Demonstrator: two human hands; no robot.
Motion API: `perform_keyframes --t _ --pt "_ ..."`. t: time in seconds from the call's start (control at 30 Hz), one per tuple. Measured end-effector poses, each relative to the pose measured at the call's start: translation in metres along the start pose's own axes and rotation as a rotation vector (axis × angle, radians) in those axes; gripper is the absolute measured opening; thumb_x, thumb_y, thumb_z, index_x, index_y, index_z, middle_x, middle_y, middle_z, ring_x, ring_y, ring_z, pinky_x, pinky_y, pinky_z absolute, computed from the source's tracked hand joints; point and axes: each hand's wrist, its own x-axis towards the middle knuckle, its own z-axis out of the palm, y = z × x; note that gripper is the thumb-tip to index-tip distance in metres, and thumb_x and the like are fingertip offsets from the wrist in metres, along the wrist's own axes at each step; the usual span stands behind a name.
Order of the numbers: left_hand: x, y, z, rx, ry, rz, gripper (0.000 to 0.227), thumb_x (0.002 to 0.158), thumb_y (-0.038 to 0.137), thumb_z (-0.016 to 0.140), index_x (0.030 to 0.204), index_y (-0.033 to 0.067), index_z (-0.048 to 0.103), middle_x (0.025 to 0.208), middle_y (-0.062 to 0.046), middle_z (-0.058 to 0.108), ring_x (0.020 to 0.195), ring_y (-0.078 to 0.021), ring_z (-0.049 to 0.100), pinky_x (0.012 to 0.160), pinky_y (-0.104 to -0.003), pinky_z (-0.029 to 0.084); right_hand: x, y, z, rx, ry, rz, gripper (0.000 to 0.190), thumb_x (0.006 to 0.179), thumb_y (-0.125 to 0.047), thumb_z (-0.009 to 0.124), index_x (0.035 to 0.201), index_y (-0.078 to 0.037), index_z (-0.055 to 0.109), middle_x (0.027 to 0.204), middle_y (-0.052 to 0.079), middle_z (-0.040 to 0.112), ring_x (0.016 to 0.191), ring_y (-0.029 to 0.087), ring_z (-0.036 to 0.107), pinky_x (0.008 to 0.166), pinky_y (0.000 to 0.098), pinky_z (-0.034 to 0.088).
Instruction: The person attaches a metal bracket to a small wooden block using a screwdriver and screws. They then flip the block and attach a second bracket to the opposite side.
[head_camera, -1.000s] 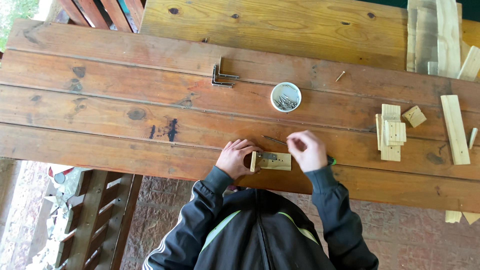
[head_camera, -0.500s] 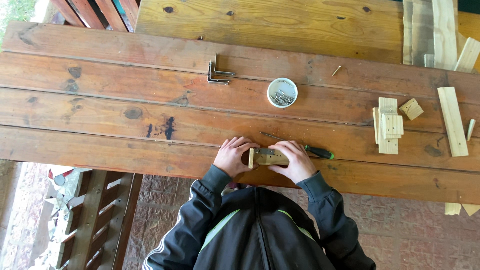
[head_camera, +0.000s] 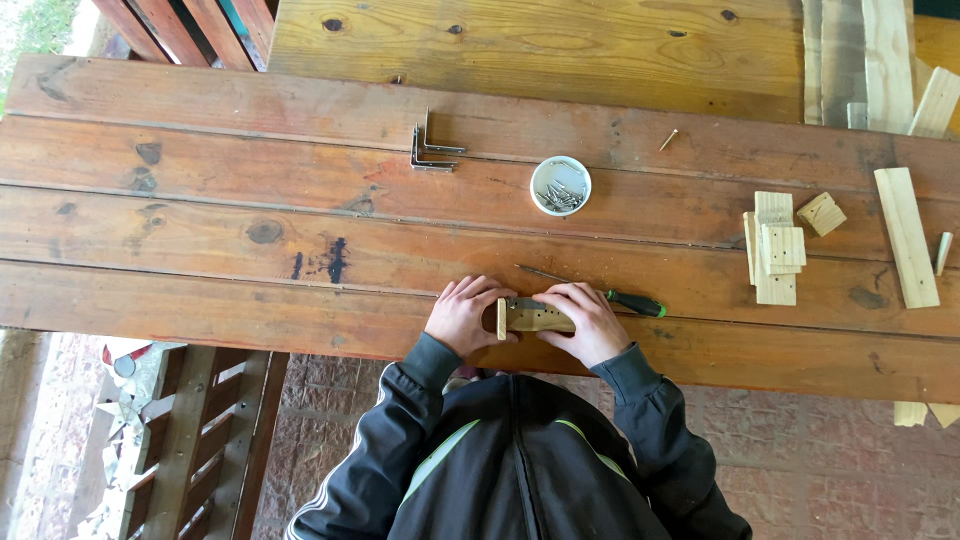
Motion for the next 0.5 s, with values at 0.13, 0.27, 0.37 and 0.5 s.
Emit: perform_keyframes --t 0.13,0.27,0.37,0.5 --pt "0.0015 -0.0010 0.0019 0.002 -0.016 -0.008 0.082 0.071 0.076 0.098 0.141 0.0395 0.079 0.134 0.009 0.074 0.129 -0.0196 0.070 0.103 -0.039 0.054 0.0002 0.0011 0.0004 -0.003 0.005 -0.003 0.064 0.094 -0.048 0.096 0.153 -0.031 0.076 0.144 -0.004 0.070 0.144 0.024 0.062 0.116 0.0477 0.053" --pt "0.0020 -0.0034 0.0032 0.012 -0.026 -0.024 0.084 0.070 0.078 0.097 0.143 0.0406 0.078 0.135 0.009 0.074 0.129 -0.0194 0.070 0.105 -0.039 0.055 -0.0007 0.0042 0.0046 -0.017 0.030 -0.025 0.058 0.097 -0.052 0.094 0.150 -0.030 0.079 0.144 -0.005 0.070 0.143 0.022 0.062 0.113 0.0453 0.054" --pt "0.0016 -0.0015 0.0005 0.011 -0.045 -0.038 0.088 0.069 0.078 0.097 0.147 0.0414 0.076 0.136 0.009 0.074 0.129 -0.0204 0.071 0.105 -0.040 0.056 -0.0010 0.0058 0.0058 -0.016 0.034 -0.033 0.056 0.098 -0.051 0.093 0.148 -0.030 0.080 0.143 -0.004 0.071 0.142 0.023 0.062 0.112 0.0455 0.054" --pt "0.0001 -0.0014 -0.0042 0.005 -0.082 -0.049 0.103 0.071 0.081 0.095 0.162 0.0411 0.067 0.134 0.005 0.073 0.128 -0.0232 0.071 0.104 -0.043 0.058 -0.0017 0.0089 0.0067 -0.046 0.049 -0.063 0.053 0.094 -0.052 0.095 0.141 -0.028 0.083 0.143 -0.005 0.071 0.143 0.022 0.063 0.112 0.0445 0.055"
